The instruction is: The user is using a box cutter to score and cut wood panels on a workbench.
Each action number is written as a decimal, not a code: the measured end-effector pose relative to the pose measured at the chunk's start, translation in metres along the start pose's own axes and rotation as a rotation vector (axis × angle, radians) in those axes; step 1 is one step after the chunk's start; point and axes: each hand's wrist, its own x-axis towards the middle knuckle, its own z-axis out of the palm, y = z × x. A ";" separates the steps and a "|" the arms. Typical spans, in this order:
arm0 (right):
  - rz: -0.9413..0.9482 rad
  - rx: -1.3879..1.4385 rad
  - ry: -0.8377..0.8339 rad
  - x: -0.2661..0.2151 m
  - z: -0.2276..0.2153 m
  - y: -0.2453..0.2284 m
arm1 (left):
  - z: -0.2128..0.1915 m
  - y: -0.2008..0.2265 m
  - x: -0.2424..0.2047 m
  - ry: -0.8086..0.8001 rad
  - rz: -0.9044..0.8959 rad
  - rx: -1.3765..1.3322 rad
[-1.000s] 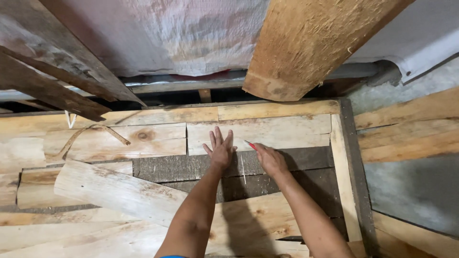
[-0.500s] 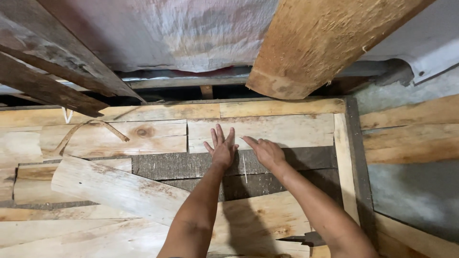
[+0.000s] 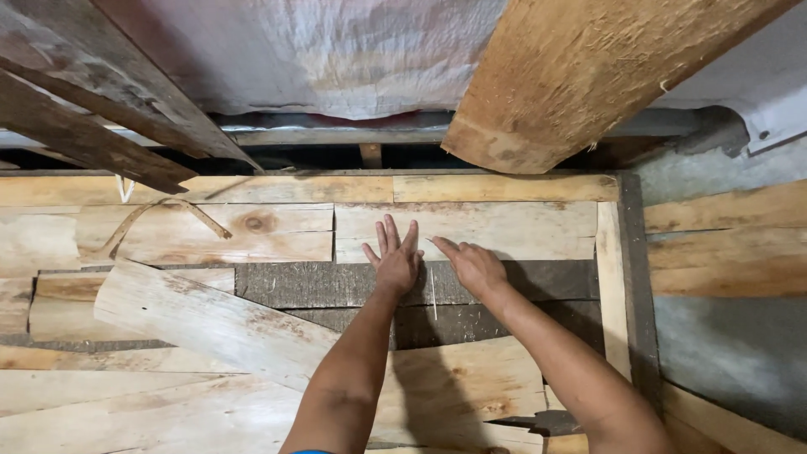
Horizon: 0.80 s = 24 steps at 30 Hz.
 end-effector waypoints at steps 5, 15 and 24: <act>-0.007 -0.017 0.005 -0.002 0.000 0.004 | 0.001 -0.002 -0.001 0.029 0.013 -0.024; 0.026 -0.027 -0.062 -0.026 0.004 0.030 | -0.009 0.005 -0.006 0.016 -0.015 -0.045; 0.146 -0.036 -0.202 -0.046 -0.002 0.033 | -0.008 0.005 -0.005 0.020 -0.007 -0.006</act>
